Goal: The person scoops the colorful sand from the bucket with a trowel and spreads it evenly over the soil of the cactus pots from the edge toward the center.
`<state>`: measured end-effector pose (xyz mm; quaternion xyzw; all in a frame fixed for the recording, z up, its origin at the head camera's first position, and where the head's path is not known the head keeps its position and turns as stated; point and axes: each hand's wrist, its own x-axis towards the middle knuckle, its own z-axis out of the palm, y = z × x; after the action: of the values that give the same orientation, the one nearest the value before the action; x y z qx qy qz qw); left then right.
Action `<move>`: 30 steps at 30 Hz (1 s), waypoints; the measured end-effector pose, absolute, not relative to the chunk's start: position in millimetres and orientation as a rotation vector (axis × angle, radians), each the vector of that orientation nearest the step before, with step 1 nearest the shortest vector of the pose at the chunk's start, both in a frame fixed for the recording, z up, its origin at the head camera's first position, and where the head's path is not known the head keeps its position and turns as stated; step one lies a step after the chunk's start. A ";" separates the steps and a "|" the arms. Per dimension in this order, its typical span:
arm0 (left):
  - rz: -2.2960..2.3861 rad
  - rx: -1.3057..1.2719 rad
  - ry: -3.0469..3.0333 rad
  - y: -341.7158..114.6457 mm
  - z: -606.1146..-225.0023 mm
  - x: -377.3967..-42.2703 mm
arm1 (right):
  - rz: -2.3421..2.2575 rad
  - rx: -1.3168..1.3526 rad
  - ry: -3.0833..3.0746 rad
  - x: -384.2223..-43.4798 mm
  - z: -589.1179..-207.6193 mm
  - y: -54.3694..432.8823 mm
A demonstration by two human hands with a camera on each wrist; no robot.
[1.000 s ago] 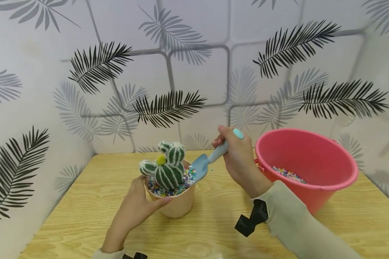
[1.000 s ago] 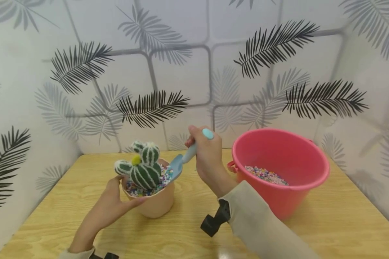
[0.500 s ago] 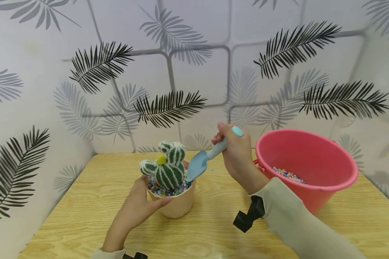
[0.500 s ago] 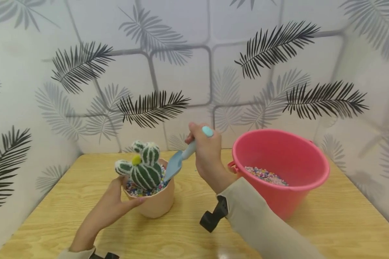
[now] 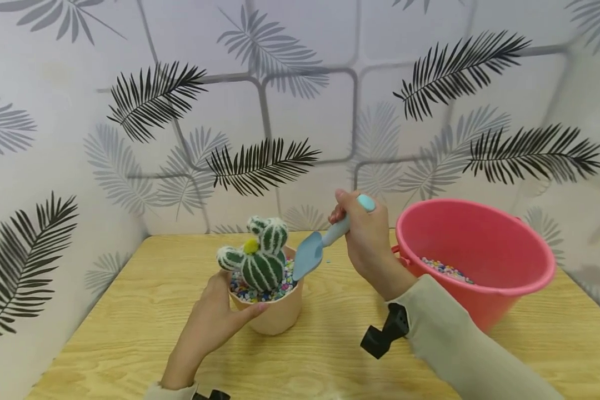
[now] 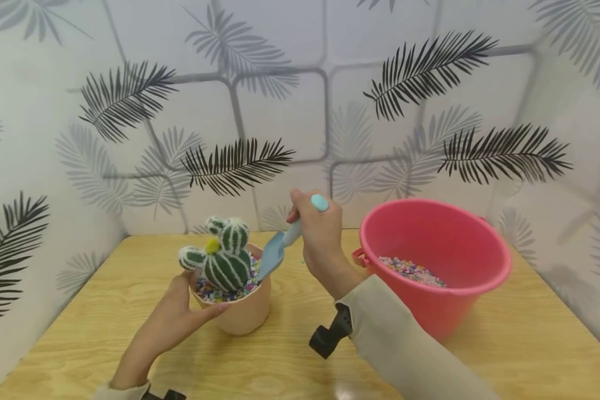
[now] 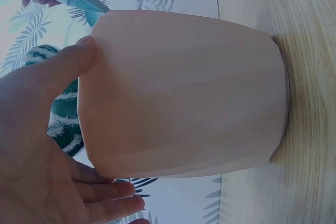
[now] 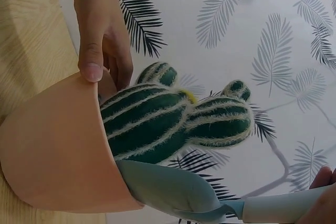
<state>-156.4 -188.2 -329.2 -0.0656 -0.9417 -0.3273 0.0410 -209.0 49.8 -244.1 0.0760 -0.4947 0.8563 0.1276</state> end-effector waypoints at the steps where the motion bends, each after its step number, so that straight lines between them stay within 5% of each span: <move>1: -1.006 -0.201 -2.882 -188.2 -328.9 -156.0 | 2.503 0.211 -1.439 -208.7 -244.7 50.0; 30: -1.057 -0.217 -2.884 -189.8 -330.2 -149.6 | 2.563 0.168 -1.414 -205.0 -240.4 71.1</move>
<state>-149.6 -189.8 -330.2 -0.0705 -0.9361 -0.3431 0.0309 -205.0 71.1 -240.4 0.0570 -0.4797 0.8693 0.1046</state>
